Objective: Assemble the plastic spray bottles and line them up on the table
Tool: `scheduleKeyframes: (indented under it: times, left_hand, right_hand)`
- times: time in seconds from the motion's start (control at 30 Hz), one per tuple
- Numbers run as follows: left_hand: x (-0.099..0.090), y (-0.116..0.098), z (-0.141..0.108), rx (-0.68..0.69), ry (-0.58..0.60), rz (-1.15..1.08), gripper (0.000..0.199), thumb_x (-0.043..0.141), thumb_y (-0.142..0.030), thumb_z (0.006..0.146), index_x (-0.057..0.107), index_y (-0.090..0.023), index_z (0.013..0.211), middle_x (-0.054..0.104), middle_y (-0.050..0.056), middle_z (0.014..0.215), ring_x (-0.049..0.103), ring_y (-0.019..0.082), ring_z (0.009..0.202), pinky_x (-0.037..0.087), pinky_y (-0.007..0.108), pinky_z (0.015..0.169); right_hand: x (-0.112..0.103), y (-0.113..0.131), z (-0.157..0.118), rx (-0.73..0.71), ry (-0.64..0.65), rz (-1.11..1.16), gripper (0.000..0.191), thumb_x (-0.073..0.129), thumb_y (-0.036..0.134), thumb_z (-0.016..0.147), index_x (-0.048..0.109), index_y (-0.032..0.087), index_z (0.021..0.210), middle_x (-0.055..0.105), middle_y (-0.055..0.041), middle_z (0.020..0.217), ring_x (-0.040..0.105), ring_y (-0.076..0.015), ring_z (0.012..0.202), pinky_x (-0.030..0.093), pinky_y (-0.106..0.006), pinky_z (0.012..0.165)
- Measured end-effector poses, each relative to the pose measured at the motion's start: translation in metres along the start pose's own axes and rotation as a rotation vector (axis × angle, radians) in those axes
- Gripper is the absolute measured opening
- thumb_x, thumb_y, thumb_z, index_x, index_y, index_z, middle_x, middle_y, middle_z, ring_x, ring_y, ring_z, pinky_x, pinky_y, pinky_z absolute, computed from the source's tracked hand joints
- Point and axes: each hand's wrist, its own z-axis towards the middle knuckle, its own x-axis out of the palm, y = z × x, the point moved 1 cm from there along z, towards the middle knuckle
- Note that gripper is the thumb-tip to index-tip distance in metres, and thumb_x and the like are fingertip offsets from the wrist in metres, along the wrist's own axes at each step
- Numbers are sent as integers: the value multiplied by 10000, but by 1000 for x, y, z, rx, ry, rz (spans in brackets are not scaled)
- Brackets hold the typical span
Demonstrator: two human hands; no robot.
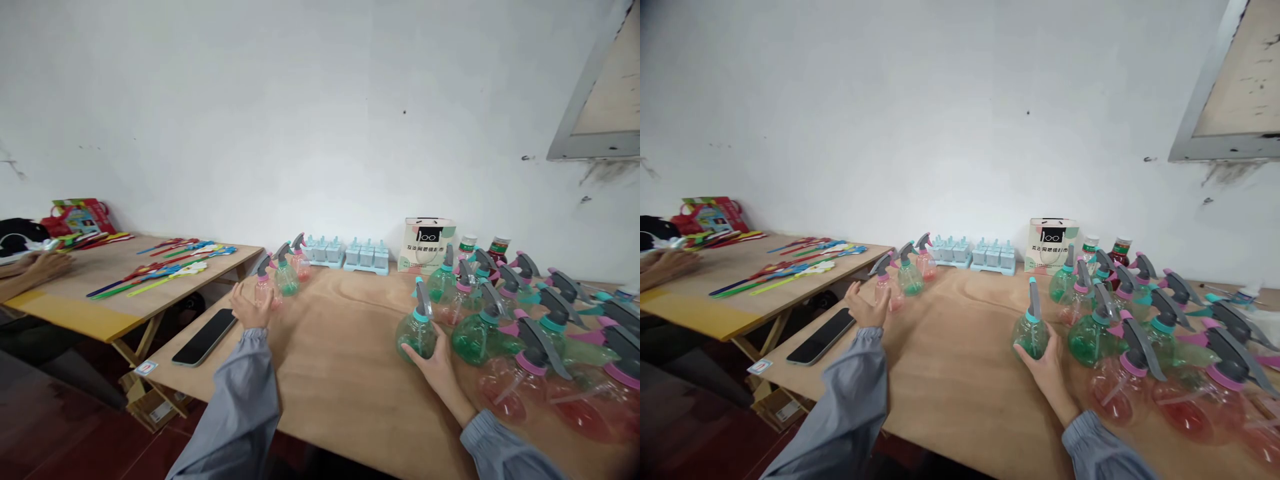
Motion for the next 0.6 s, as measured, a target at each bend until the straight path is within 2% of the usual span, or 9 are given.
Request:
scheduleKeyframes:
  times: [0.07,0.13,0.17,0.23,0.3,0.37,0.43,0.5,0.6]
  left_hand:
    - [0,-24,-17,80,-61,-50,569,631,-438,841,364,-193,1280,376,188,1464,330,398,1431,299,612,1154]
    - [5,-55,-41,174,51,-161,502,673,-436,789,456,-222,1188,485,175,1370,373,404,1408,309,626,1151]
    - [10,-73,-55,226,166,-241,484,696,-439,769,492,-230,1155,530,167,1327,405,404,1386,313,622,1152]
    - [24,-110,-86,330,493,-423,512,730,-434,759,530,-231,1184,572,163,1315,465,382,1348,320,585,1166]
    - [42,-143,-116,331,762,-579,727,783,-458,720,471,-212,1330,512,176,1422,462,375,1364,330,574,1163]
    - [59,-167,-140,287,942,-681,947,842,-467,659,379,-201,1441,424,185,1515,394,384,1422,314,573,1178]
    - [73,-182,-156,272,1000,-726,1019,870,-434,630,348,-210,1477,416,178,1526,381,374,1431,289,552,1199]
    - [82,-188,-162,254,977,-731,931,837,-389,678,373,-217,1467,469,165,1482,418,349,1403,287,533,1200]
    - [87,-185,-161,202,955,-775,814,774,-320,728,400,-246,1448,498,130,1461,433,318,1390,289,516,1194]
  right_hand:
    - [2,0,-3,-5,21,-44,906,649,793,666,459,169,1295,548,-143,1151,541,-342,1119,444,-528,974]
    - [4,1,-7,-20,58,-75,876,649,785,676,469,187,1290,543,-124,1120,548,-339,1099,451,-522,959]
    - [5,3,-9,-34,75,-89,860,652,778,679,474,195,1286,545,-117,1105,552,-338,1085,454,-521,951]
    - [8,8,-13,-78,109,-117,825,661,763,684,491,205,1267,559,-107,1072,563,-337,1050,458,-525,933]
    - [11,13,-17,-121,141,-127,797,675,746,684,508,208,1248,584,-107,1049,579,-339,1016,464,-534,914]
    - [14,18,-18,-151,181,-106,793,688,729,688,510,206,1257,615,-123,1072,596,-350,1021,471,-549,910]
    - [15,24,-17,-170,223,-51,837,697,721,689,487,198,1309,634,-152,1155,605,-369,1082,477,-567,930]
    - [10,32,-16,-172,279,4,866,691,703,715,448,195,1372,630,-170,1251,605,-374,1152,485,-575,956]
    - [-16,44,-20,-174,375,4,726,650,614,811,465,234,1401,639,-137,1308,614,-341,1192,499,-562,989]
